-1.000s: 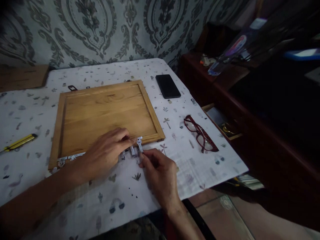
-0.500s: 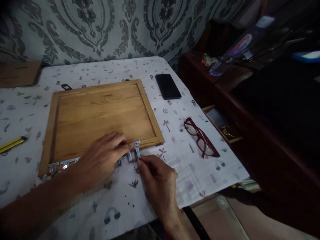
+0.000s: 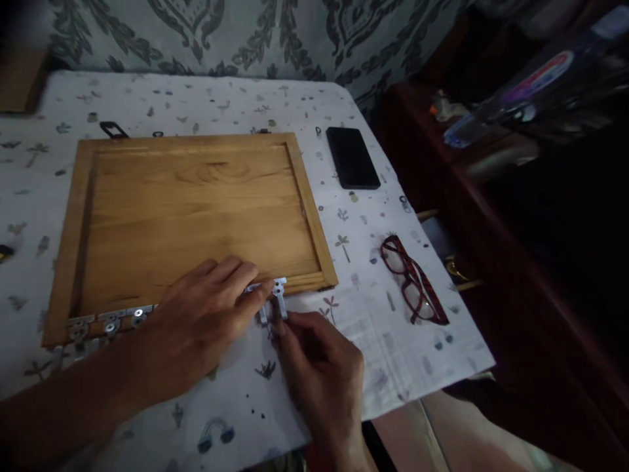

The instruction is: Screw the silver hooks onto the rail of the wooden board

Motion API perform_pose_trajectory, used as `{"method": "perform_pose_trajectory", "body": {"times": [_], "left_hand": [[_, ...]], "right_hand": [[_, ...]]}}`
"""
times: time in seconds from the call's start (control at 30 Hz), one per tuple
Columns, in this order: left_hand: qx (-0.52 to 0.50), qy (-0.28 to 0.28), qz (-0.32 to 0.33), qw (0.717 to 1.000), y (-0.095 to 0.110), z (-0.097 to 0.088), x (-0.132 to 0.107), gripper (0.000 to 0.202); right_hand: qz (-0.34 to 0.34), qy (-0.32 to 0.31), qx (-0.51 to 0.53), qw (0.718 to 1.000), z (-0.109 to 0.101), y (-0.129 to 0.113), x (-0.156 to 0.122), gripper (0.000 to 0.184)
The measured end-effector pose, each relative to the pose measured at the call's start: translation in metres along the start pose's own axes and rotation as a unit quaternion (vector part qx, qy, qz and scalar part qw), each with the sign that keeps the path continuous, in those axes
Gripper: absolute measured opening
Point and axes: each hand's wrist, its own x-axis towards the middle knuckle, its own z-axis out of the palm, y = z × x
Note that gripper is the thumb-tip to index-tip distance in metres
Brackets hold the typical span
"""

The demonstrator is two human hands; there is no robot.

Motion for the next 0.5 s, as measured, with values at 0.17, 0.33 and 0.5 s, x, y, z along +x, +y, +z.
{"method": "perform_pose_trajectory", "body": {"times": [0.17, 0.33, 0.5], "left_hand": [[-0.006, -0.001, 0.001, 1.000, -0.0007, -0.0001, 0.0023, 0.022], [-0.004, -0.010, 0.008, 1.000, -0.0017, -0.0006, 0.0024, 0.023], [0.003, 0.007, -0.001, 1.000, -0.0018, 0.0006, 0.0007, 0.021]], "right_hand": [[-0.008, 0.016, -0.013, 1.000, 0.0013, -0.0022, -0.0017, 0.018], [-0.039, -0.009, -0.009, 0.999, -0.0005, 0.0005, 0.0014, 0.024], [-0.015, 0.014, -0.011, 1.000, 0.0034, -0.0026, 0.0003, 0.017]]}}
